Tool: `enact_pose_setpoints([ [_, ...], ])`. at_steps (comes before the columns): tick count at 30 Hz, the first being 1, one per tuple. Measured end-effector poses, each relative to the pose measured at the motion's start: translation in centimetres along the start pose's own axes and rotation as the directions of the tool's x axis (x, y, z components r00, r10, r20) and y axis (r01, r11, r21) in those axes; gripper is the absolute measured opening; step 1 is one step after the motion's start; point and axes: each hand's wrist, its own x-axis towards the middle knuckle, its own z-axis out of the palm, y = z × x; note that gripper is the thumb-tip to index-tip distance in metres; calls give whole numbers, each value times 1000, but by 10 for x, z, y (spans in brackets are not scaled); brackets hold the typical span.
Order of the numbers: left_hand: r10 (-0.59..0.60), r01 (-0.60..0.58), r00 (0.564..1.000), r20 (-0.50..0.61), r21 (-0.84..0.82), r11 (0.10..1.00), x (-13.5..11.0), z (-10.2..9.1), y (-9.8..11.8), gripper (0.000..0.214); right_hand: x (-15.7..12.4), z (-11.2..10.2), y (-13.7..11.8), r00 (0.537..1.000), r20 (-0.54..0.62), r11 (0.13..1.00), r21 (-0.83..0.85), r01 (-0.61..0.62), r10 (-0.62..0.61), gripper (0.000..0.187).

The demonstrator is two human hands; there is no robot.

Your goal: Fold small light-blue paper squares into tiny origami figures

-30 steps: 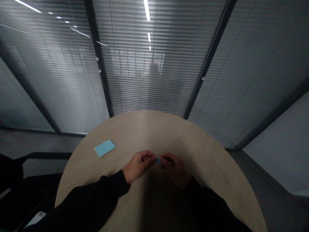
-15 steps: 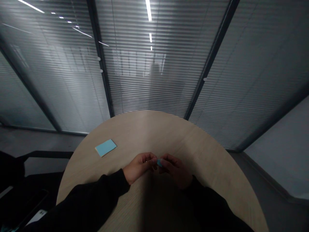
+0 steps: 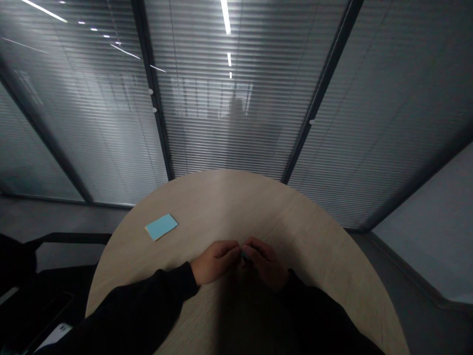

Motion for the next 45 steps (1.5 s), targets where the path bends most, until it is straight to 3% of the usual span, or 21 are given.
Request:
enact_pose_setpoints([
  [5, 2, -3, 1000, -30, -44, 999, 2, 4, -4, 46, 1, 4, 2, 1000, -5, 1000, 6, 12, -12, 40],
  [15, -57, 51, 998, -5, -348, 936, 5, 11, -4, 41, 2, 11, 2, 999, -23, 995, 97, 38, -36, 39],
  [22, 28, -32, 999, -38, -112, 993, 5, 9, -13, 44, 2, 11, 7, 999, -37, 988, 152, -8, 13, 39],
  [26, 42, -48, 997, -69, -82, 996, 6, 10, -15, 43, 2, 9, 4, 998, -49, 994, 102, 41, -36, 41],
  [29, 36, -41, 996, -85, -48, 998, 5, 9, -14, 41, 2, 9, 4, 998, -56, 992, 124, -6, 13, 43],
  [32, 17, -23, 996, -84, -65, 998, 5, 8, -15, 41, 2, 9, 5, 995, -34, 978, 193, -81, 89, 46],
  [38, -26, 15, 999, -40, -252, 968, 6, 10, -9, 45, 2, 7, 4, 1000, -5, 986, 167, 2, -1, 47],
  [45, -9, 10, 1000, 7, -167, 986, 4, 9, -4, 44, 3, 8, 6, 995, 2, 959, 267, -93, 96, 41],
])
